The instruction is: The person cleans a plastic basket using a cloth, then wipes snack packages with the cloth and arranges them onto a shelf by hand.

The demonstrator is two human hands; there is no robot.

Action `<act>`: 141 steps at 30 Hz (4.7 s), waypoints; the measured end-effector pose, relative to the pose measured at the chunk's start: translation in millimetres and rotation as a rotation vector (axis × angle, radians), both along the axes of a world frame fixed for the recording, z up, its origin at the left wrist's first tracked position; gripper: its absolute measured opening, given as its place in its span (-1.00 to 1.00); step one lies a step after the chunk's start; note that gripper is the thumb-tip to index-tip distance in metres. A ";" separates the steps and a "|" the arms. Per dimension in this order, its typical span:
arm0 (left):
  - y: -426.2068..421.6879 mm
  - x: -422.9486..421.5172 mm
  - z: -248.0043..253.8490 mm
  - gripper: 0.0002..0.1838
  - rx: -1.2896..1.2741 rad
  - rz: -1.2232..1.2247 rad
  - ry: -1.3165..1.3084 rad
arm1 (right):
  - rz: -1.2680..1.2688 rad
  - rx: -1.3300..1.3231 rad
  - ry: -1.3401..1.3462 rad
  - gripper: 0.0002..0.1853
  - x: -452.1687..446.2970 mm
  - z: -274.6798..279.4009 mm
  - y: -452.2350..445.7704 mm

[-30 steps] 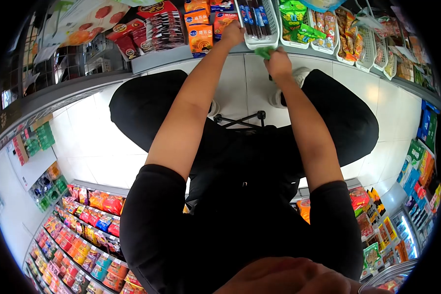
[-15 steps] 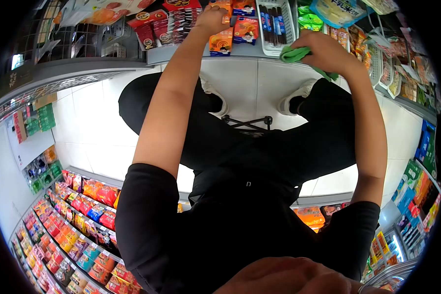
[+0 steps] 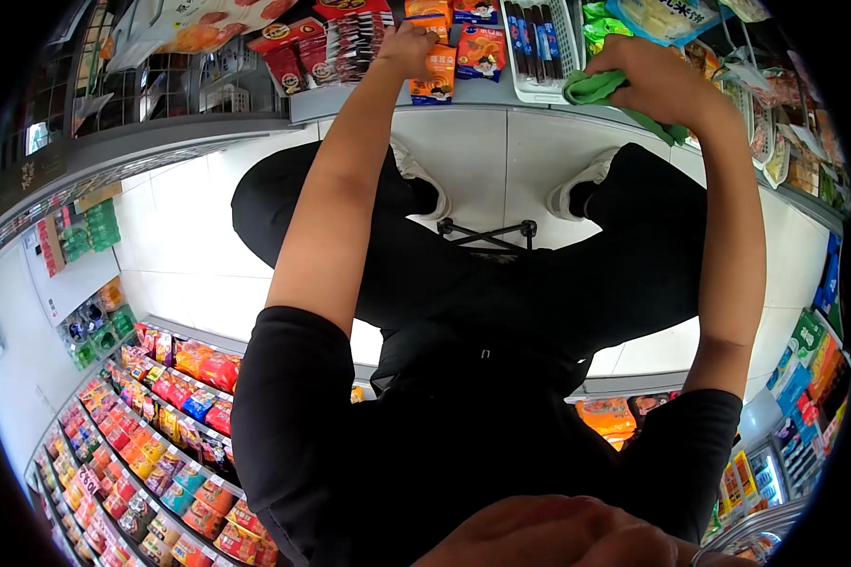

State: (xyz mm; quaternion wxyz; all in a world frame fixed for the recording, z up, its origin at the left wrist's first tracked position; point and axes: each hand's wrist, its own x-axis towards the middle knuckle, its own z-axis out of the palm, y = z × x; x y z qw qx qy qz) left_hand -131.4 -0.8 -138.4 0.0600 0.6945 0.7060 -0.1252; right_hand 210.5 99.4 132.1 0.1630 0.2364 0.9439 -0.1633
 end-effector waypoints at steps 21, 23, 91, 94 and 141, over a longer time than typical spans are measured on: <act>-8.4 -6.6 28.8 -0.16 -0.186 0.017 -0.108 | 0.040 -0.115 0.158 -0.51 6.9 -41.8 9.5; -8.5 -7.5 23.9 -0.17 -0.176 0.004 -0.114 | 0.073 -0.240 0.154 -0.53 6.9 -47.9 14.5; -50.2 132.3 236.9 -0.42 0.052 0.943 -2.191 | -0.652 -0.821 0.656 -0.49 -6.0 5.7 -20.8; -49.4 132.6 239.0 -0.43 0.096 0.936 -2.164 | -0.686 -0.867 0.590 -0.46 -5.5 11.3 -18.8; -46.8 137.4 240.1 -0.36 -0.013 0.919 -2.199 | -0.478 -0.665 0.377 -0.38 -6.8 17.2 -29.5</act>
